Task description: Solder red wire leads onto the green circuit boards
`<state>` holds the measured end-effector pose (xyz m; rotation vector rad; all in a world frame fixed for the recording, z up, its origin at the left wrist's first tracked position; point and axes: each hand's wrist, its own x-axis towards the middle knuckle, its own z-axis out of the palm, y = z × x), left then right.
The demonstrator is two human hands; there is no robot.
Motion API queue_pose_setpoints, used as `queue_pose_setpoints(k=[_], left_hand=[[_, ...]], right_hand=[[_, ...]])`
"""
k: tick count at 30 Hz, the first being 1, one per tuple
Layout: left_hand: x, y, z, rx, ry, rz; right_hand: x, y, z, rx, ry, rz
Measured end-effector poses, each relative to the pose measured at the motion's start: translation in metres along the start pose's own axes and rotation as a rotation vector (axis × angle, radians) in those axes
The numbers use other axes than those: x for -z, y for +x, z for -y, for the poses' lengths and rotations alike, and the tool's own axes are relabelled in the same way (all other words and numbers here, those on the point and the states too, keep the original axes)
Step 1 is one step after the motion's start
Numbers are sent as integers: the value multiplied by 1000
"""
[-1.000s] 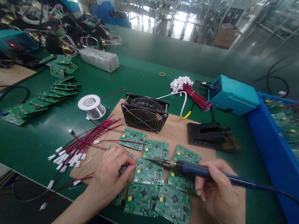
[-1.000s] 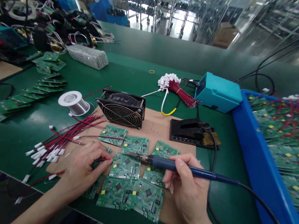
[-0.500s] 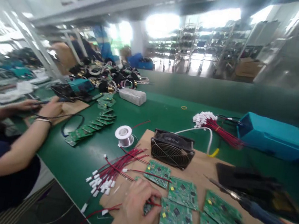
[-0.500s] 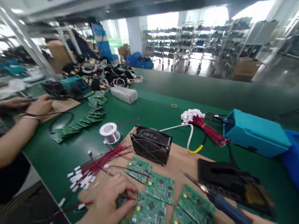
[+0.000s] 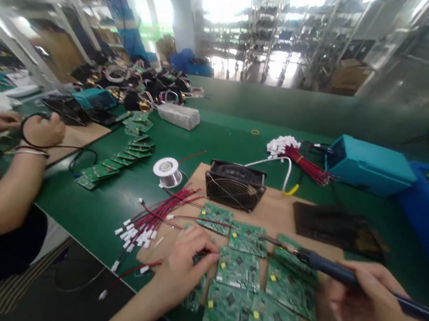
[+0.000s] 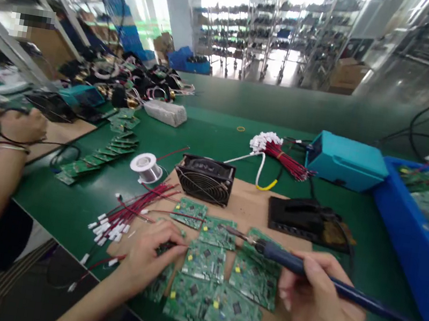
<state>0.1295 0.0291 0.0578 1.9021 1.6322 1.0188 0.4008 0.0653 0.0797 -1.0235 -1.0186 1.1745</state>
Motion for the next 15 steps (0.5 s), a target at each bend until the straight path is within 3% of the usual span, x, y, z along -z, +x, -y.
queue_pose_setpoints(k=[7, 15], left_hand=[[0, 1, 6, -87, 66, -4], [9, 3, 8, -48, 112, 95]], right_hand=[[-16, -4, -1, -93, 82, 13], [-17, -9, -1, -115, 73, 75]])
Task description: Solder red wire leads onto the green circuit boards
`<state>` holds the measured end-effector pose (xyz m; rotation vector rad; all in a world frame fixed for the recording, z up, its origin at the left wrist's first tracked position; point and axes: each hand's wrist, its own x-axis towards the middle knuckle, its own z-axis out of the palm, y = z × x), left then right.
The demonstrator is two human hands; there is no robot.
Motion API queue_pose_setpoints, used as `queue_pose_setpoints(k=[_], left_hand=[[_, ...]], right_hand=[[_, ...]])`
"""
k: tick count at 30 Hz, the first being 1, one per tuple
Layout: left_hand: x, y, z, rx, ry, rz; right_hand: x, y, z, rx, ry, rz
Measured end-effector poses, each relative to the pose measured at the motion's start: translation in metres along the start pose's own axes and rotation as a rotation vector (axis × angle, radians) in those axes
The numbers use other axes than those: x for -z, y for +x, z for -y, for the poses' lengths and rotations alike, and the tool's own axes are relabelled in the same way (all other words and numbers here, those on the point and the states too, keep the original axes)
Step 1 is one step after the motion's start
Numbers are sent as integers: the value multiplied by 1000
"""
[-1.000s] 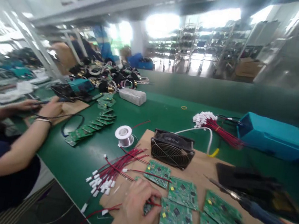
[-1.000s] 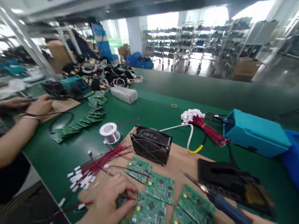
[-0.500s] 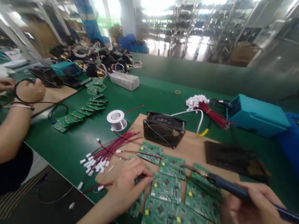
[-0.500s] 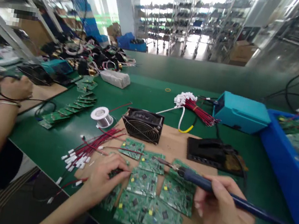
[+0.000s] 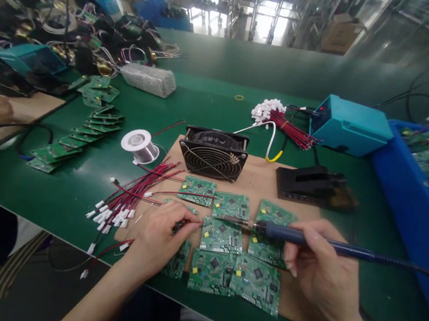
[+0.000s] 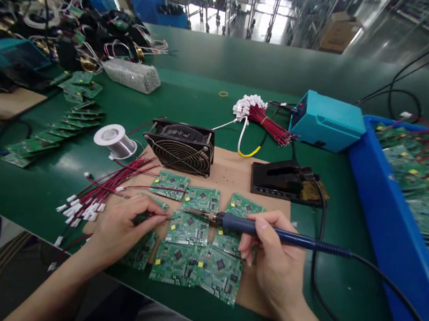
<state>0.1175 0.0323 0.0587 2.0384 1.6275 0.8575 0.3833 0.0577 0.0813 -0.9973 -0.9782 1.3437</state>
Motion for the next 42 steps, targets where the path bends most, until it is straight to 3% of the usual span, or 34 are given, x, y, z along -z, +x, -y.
queue_pose_setpoints(k=[10, 17, 23, 42], left_hand=[[1, 4, -8, -58, 99, 12], [8, 1, -12, 76, 59, -21], [1, 4, -11, -4, 26, 46], [-3, 7, -9, -35, 23, 16]], right_hand=[[-4, -4, -9, -67, -6, 51], [-3, -3, -8, -73, -1, 55], [-3, -4, -7, -67, -6, 56], [-6, -6, -10, -135, -46, 75]])
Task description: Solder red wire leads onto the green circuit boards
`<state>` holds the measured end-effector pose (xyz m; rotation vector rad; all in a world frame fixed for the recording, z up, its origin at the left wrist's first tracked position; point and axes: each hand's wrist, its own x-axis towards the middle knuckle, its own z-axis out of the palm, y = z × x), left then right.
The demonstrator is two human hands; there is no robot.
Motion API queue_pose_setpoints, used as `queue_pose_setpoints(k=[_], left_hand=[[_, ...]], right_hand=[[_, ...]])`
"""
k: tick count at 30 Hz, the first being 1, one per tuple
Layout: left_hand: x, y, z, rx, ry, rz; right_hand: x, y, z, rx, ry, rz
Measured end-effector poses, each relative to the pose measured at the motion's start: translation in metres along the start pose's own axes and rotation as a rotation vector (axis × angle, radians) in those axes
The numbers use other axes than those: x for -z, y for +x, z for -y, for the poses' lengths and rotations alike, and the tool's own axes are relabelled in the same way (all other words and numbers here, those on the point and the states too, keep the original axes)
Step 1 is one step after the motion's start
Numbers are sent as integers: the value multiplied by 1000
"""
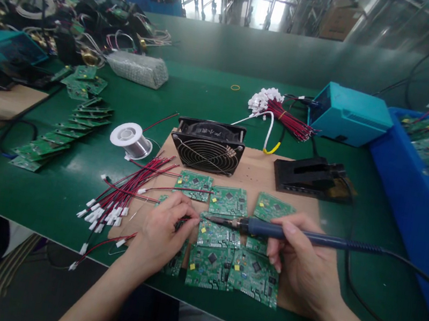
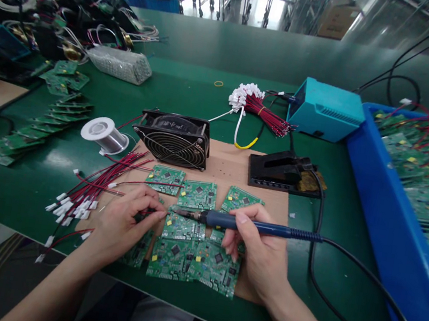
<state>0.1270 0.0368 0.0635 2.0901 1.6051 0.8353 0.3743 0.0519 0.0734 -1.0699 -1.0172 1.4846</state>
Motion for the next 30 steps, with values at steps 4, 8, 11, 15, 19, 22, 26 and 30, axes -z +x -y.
queue_pose_setpoints(k=[4, 8, 11, 15, 19, 22, 26, 30], left_hand=[[-1, -1, 0, 19, 4, 1], [0, 0, -1, 10, 10, 5], [-1, 0, -1, 3, 19, -3], [-1, -1, -1, 10, 9, 0], [-2, -2, 0, 17, -2, 3], [-2, -2, 0, 14, 3, 1], [-2, -2, 0, 12, 14, -6], [-2, 0, -1, -2, 19, -11]], right_hand=[[1, 1, -2, -14, -14, -6], [2, 0, -5, -8, -23, 7], [3, 0, -7, -8, -29, 9], [3, 1, -5, -10, -44, 10], [3, 0, -4, -18, -45, 9], [4, 1, -5, -18, -45, 10], [4, 2, -6, -11, -41, 18], [5, 1, -7, -2, -24, 25]])
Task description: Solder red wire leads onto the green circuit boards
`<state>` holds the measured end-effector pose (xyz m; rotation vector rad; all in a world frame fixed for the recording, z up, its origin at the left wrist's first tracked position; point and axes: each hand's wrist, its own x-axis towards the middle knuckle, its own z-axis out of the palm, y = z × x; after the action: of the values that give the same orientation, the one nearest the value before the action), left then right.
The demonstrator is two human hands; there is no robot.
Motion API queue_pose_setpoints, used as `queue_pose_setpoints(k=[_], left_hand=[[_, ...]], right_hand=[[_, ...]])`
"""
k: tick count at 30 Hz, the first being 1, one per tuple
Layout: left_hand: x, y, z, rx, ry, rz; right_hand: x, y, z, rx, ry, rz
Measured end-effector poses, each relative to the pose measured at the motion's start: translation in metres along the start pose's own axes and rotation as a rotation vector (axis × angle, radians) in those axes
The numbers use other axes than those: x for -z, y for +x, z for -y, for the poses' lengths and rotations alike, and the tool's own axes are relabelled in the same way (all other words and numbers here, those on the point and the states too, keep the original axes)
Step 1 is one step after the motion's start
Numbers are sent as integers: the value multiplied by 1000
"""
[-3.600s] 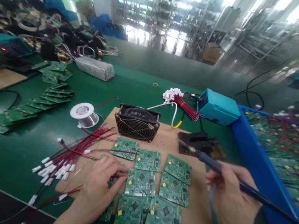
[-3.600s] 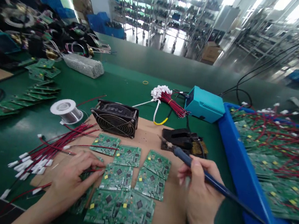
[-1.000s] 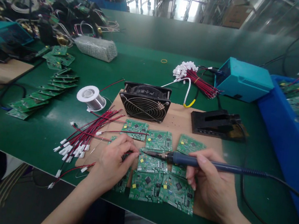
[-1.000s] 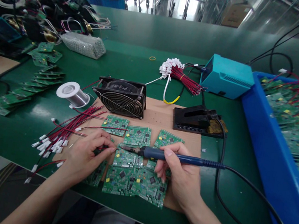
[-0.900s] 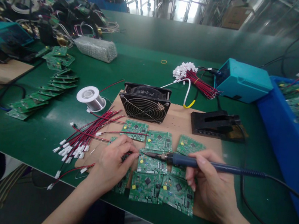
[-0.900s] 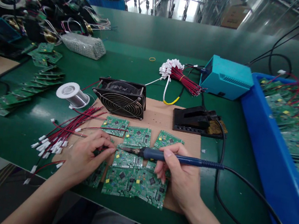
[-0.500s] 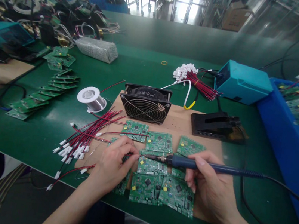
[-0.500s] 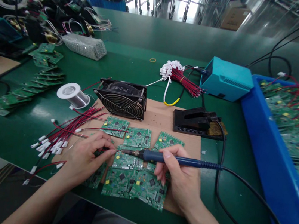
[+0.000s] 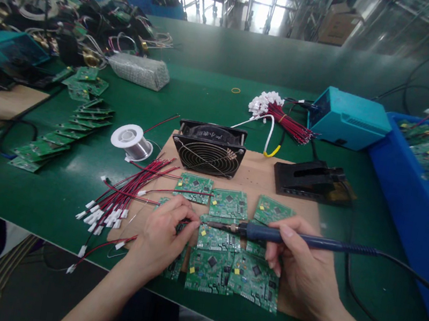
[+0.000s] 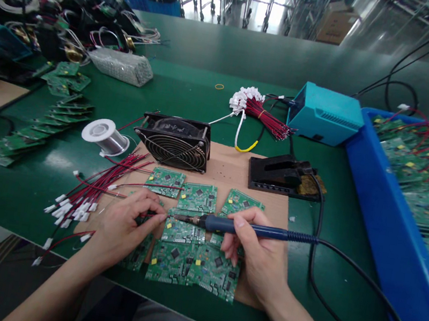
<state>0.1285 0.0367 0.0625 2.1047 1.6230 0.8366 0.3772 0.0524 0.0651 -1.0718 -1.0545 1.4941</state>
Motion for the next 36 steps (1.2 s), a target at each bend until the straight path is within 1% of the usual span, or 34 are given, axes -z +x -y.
queue_pose_setpoints(k=[5, 11, 16, 26, 29, 34, 36], left_hand=[[0, 0, -1, 5, -1, -2], [-1, -1, 0, 12, 14, -13], [-1, 0, 0, 11, 17, -10], [0, 1, 0, 24, 22, 28], [2, 0, -3, -32, 88, 5], [8, -7, -8, -159, 334, -131], [9, -11, -9, -204, 369, -148]], right_hand=[[-1, -1, 0, -4, 12, -15], [-5, 1, 8, -9, 35, -56], [-6, 1, 9, -4, 11, -51], [-4, 0, 8, 6, 39, -51], [-3, 0, 8, 11, 44, -46], [-2, 0, 8, 37, 56, -49], [-2, 0, 8, 42, 54, -51]])
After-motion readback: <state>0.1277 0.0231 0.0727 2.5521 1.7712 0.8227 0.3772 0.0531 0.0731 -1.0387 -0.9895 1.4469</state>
